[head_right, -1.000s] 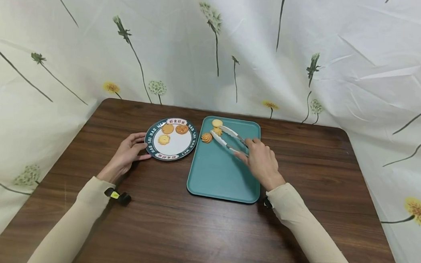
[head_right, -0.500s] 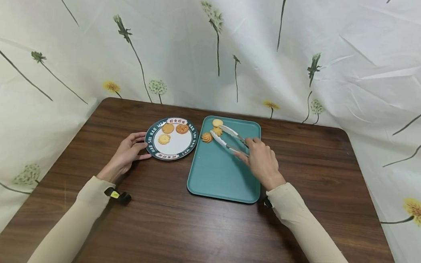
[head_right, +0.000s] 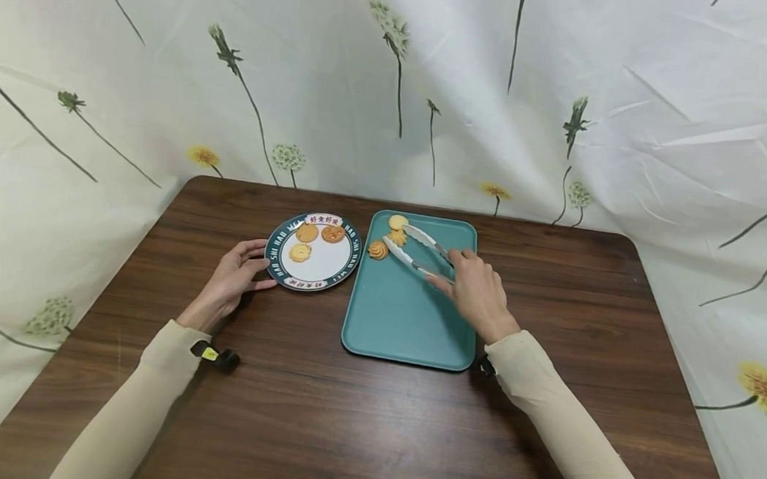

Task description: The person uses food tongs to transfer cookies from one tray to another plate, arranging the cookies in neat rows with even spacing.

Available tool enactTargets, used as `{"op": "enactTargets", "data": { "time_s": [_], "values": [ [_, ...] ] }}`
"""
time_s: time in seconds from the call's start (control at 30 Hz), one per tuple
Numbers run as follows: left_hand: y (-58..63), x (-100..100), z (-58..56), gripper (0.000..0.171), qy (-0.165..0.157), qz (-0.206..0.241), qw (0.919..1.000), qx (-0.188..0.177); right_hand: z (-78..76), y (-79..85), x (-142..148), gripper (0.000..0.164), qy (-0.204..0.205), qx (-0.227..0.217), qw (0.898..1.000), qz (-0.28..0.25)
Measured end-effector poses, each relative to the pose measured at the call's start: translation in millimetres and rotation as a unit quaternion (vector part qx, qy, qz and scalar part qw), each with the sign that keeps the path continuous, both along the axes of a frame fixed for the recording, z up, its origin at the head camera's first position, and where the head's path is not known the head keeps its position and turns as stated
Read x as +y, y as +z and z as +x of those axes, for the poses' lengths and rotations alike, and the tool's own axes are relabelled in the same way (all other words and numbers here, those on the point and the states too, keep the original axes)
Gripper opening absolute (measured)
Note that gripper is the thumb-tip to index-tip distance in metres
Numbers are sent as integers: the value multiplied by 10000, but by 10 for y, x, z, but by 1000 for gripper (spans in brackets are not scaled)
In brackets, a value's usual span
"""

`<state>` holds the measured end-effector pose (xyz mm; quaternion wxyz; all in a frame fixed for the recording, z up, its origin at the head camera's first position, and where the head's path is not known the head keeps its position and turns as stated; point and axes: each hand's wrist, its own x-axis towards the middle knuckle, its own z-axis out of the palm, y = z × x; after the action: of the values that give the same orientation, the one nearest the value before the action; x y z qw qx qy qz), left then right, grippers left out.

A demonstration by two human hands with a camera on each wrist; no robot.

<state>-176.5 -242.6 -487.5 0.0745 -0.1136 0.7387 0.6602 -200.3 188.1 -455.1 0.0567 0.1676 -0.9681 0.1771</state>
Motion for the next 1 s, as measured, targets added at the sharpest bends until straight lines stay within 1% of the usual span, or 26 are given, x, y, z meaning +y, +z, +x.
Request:
{"op": "enactTargets", "data": {
  "time_s": [0.3, 0.57, 1.0],
  "values": [
    [7, -3, -12, 54, -25, 32, 10000, -25, -4, 23, -9, 56, -3, -68, 10000, 58],
    [-1, 4, -4, 53, 1, 15, 10000, -38, 2, -1, -14, 53, 14, 1, 10000, 36],
    [13, 13, -10, 52, 32, 39, 10000, -71, 16, 21, -25, 54, 37, 23, 10000, 62]
  ]
}}
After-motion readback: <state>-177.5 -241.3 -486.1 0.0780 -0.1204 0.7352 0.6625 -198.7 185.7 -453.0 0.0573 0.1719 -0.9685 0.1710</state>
